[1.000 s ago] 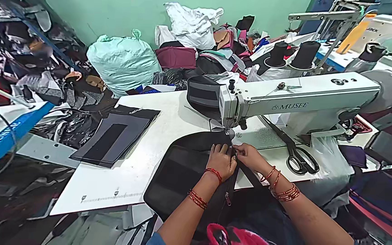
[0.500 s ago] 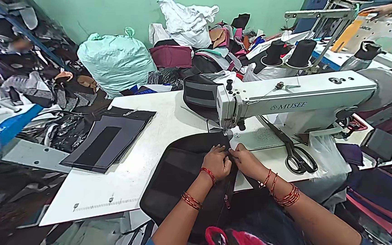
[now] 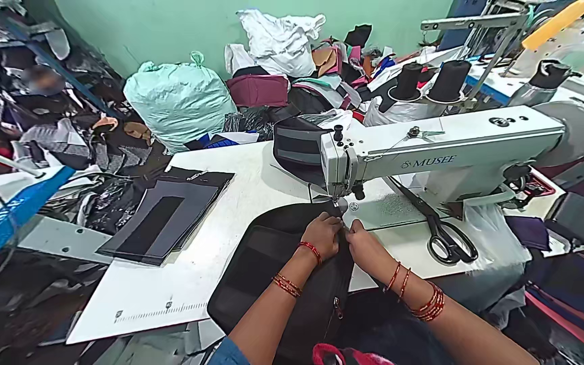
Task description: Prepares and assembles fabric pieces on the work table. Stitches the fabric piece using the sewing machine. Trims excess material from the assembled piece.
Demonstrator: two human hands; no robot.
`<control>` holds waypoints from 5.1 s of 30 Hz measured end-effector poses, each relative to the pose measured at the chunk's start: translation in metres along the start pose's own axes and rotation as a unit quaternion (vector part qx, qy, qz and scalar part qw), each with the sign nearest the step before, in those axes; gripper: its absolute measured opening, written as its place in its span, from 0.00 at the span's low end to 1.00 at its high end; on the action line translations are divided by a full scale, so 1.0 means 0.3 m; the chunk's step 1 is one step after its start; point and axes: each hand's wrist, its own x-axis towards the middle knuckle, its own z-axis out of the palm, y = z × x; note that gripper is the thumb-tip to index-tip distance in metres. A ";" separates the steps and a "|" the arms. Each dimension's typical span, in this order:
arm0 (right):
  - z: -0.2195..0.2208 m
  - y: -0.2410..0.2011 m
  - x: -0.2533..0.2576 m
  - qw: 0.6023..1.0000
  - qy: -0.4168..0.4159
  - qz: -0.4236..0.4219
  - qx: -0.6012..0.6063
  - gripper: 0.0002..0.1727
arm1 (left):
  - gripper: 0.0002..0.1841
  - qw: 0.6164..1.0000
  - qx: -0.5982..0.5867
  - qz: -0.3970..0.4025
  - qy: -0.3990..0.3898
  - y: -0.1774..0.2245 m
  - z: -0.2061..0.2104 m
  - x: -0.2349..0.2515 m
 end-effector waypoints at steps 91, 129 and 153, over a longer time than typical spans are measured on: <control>-0.076 0.003 0.152 1.000 -0.013 0.003 0.006 0.28 | 0.26 0.999 0.000 -0.024 -0.043 -0.161 -0.028 0.068; 0.086 0.077 0.111 0.946 0.303 0.015 0.119 0.20 | 0.24 0.996 -0.083 0.019 -0.028 -0.206 -0.039 0.055; 0.091 0.086 0.080 0.947 0.212 -0.034 0.239 0.19 | 0.34 0.997 0.047 0.002 -0.063 -0.079 -0.037 0.046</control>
